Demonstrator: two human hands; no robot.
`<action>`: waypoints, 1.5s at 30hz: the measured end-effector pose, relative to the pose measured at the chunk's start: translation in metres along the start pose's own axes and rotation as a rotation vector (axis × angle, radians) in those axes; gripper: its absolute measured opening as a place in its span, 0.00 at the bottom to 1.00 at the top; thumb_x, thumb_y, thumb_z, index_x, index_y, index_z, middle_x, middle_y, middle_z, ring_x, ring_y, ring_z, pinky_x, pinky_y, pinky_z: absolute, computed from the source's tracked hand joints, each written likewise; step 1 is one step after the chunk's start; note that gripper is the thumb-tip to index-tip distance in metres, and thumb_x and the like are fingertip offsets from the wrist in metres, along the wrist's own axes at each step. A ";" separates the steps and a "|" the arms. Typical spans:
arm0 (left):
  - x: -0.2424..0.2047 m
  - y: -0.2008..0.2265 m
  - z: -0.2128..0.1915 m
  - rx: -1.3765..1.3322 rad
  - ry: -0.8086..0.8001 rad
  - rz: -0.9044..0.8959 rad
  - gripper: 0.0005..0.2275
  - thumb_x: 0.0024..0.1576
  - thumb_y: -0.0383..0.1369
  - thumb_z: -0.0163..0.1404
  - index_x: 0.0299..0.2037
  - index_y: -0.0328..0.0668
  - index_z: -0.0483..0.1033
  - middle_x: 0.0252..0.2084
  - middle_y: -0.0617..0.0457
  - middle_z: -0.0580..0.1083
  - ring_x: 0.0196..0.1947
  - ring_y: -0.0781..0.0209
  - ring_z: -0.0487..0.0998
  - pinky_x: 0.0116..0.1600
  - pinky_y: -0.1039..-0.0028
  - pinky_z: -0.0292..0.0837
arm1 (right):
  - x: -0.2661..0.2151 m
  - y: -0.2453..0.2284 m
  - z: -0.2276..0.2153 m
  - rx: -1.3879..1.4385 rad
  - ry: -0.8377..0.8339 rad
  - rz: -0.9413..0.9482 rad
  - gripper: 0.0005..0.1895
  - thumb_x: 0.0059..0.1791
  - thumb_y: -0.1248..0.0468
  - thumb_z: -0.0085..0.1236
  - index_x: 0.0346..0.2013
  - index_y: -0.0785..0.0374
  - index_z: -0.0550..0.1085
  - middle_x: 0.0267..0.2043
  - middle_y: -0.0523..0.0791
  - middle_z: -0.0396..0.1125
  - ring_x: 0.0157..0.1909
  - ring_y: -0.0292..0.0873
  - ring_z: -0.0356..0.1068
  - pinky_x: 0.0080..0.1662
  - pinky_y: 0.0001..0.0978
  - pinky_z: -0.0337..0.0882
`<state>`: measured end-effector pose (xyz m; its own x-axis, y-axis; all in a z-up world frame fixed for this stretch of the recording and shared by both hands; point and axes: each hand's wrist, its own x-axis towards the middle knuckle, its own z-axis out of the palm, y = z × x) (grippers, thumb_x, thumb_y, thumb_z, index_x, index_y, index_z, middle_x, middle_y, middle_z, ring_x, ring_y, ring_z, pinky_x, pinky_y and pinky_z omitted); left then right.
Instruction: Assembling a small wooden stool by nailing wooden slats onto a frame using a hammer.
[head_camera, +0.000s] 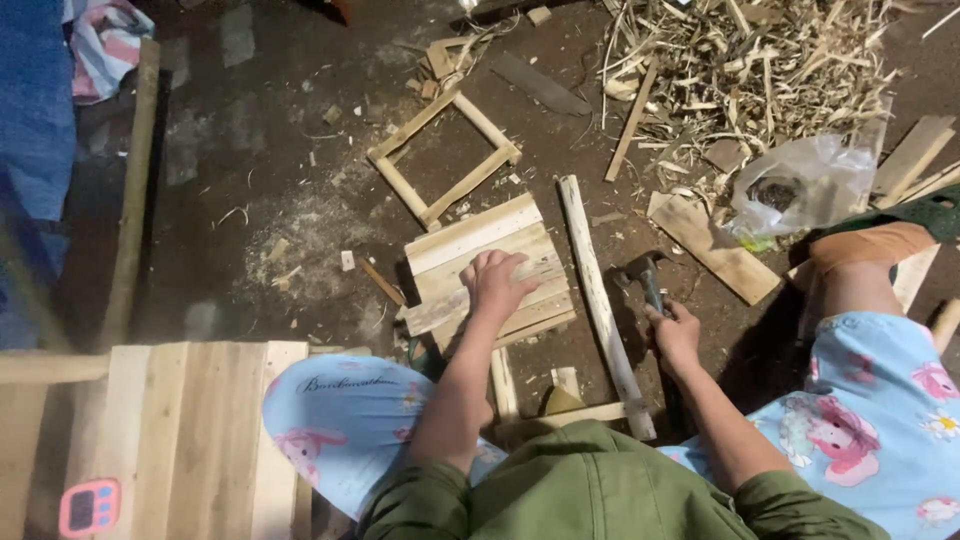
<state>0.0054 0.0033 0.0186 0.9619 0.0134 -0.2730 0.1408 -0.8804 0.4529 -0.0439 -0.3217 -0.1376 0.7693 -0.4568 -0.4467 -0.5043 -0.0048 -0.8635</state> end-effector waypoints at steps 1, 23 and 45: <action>0.005 -0.004 -0.001 0.004 -0.006 0.001 0.24 0.55 0.58 0.53 0.60 0.65 0.75 0.55 0.63 0.70 0.67 0.61 0.58 0.73 0.58 0.45 | -0.013 -0.015 0.005 0.002 0.003 0.006 0.18 0.48 0.61 0.67 0.52 0.60 0.77 0.15 0.53 0.64 0.13 0.51 0.67 0.13 0.42 0.64; 0.032 -0.024 0.020 -0.100 0.255 0.283 0.19 0.43 0.57 0.64 0.36 0.60 0.81 0.35 0.66 0.75 0.51 0.62 0.70 0.58 0.60 0.61 | -0.107 -0.124 0.015 -0.181 -0.309 -0.265 0.24 0.48 0.62 0.67 0.59 0.56 0.77 0.34 0.56 0.73 0.31 0.46 0.71 0.27 0.33 0.74; 0.020 -0.014 0.092 -0.039 0.507 0.348 0.16 0.48 0.48 0.62 0.44 0.62 0.74 0.45 0.66 0.66 0.54 0.64 0.68 0.61 0.64 0.56 | -0.109 -0.123 0.017 -0.036 -0.353 -0.225 0.25 0.47 0.65 0.66 0.60 0.62 0.74 0.28 0.56 0.69 0.24 0.43 0.67 0.25 0.30 0.74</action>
<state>0.0014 -0.0282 -0.0713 0.9434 -0.0397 0.3292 -0.2021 -0.8559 0.4759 -0.0585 -0.2563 0.0134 0.9458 -0.1082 -0.3062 -0.3171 -0.1039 -0.9427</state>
